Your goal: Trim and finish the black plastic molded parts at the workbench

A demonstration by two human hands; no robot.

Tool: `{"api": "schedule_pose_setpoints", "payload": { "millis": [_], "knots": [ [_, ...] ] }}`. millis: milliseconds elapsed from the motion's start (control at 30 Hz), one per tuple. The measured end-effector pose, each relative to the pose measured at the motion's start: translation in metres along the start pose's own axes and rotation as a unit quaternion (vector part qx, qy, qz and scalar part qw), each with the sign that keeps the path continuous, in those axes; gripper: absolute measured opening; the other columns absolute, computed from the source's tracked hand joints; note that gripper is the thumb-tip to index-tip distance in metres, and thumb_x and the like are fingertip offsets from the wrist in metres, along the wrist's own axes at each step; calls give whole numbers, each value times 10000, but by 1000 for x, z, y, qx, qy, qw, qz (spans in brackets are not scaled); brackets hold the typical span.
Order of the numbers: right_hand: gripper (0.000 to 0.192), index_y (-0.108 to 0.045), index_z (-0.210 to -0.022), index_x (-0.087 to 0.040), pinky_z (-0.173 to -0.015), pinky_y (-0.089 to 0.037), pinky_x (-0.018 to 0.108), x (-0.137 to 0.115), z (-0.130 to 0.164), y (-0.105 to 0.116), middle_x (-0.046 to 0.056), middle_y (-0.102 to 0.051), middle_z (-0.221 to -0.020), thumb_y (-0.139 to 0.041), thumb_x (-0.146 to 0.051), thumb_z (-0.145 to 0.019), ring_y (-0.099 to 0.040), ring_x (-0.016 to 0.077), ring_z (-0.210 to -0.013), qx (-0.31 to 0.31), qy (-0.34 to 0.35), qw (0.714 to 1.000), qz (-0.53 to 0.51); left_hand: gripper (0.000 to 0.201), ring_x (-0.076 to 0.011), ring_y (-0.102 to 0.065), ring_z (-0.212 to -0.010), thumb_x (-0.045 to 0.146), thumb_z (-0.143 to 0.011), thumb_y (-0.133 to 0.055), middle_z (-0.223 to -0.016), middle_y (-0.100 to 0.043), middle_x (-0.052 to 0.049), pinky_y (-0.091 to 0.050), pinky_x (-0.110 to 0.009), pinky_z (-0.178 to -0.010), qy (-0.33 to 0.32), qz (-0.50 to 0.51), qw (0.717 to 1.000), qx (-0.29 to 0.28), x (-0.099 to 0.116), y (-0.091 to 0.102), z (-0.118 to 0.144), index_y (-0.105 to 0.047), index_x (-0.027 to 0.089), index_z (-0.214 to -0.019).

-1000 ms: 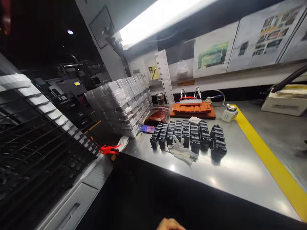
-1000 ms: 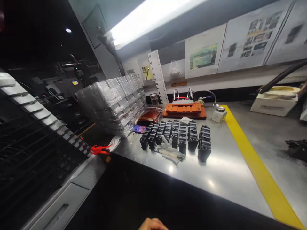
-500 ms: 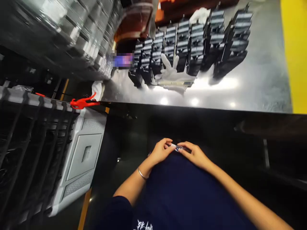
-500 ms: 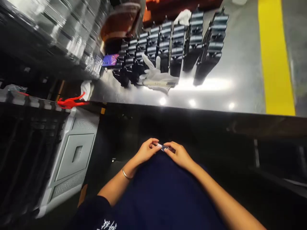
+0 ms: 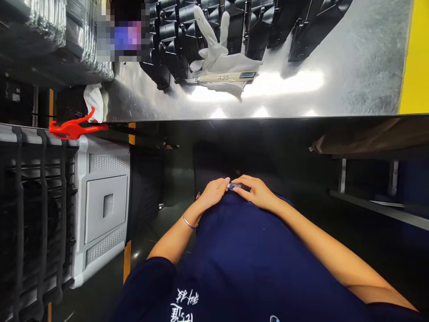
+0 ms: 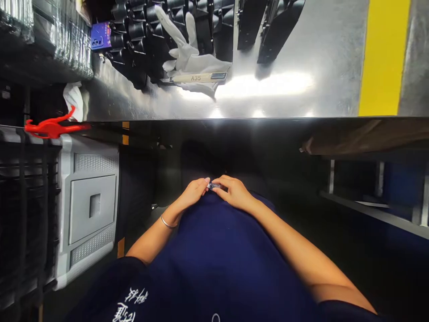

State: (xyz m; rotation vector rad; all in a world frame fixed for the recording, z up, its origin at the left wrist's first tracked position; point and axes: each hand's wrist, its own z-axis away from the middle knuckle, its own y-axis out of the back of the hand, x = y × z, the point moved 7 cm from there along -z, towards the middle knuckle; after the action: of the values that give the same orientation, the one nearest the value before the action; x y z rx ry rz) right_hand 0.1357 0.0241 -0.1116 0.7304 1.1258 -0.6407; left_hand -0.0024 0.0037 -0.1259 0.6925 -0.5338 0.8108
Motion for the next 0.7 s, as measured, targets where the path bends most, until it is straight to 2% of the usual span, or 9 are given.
{"api": "schedule_pose_setpoints", "payload": {
  "millis": [133,200,267,433,500,567,700],
  "knots": [
    [321,-684,-949,-159,-671,-515,309,15,1,0,49,-683,-830,-647,-429,-778,-611,161,-712,-26,-96,988,-119,392,-137,-464,-594,428,-950,-302,-621,-478,14,-334,-259,-599,-50,-119,991,32,17,2,6,-423,212,-646],
    [349,-677,-946,-150,-670,-517,311,19,3,-1,44,-682,-810,-667,-446,-761,-608,158,-696,-33,-117,982,-145,382,-137,-440,-576,411,-950,-303,-604,-446,18,-313,-264,-591,-65,-140,987,35,21,2,7,-390,217,-632],
    [343,-675,-946,-154,-678,-521,315,16,3,1,47,-678,-820,-658,-448,-772,-610,160,-704,-19,-104,985,-134,395,-134,-425,-562,432,-943,-300,-589,-428,22,-302,-264,-585,-67,-125,989,39,21,3,7,-382,217,-622],
    [255,-685,-959,-203,-729,-521,339,-13,2,7,72,-662,-878,-558,-403,-865,-616,185,-783,67,27,997,-2,498,-117,-404,-558,555,-907,-289,-566,-426,23,-293,-255,-556,-6,15,997,79,9,5,-3,-414,198,-584],
    [251,-685,-971,-212,-761,-516,358,-20,2,9,85,-670,-911,-531,-389,-884,-622,198,-817,95,51,994,34,531,-107,-375,-541,587,-888,-296,-541,-395,26,-282,-258,-543,-2,55,993,101,8,5,-5,-397,193,-548],
    [266,-685,-968,-205,-754,-523,358,-20,1,9,85,-679,-901,-540,-410,-877,-631,199,-810,94,35,995,14,537,-96,-331,-517,598,-876,-313,-516,-342,33,-258,-264,-526,-19,70,988,134,13,7,-3,-349,199,-518],
    [352,-683,-953,-180,-685,-550,333,-19,-5,5,62,-703,-843,-598,-495,-822,-652,191,-743,23,-34,994,-105,519,-90,-271,-484,553,-895,-306,-494,-280,38,-224,-275,-504,-83,48,982,165,32,15,7,-274,212,-506]
  ]
}}
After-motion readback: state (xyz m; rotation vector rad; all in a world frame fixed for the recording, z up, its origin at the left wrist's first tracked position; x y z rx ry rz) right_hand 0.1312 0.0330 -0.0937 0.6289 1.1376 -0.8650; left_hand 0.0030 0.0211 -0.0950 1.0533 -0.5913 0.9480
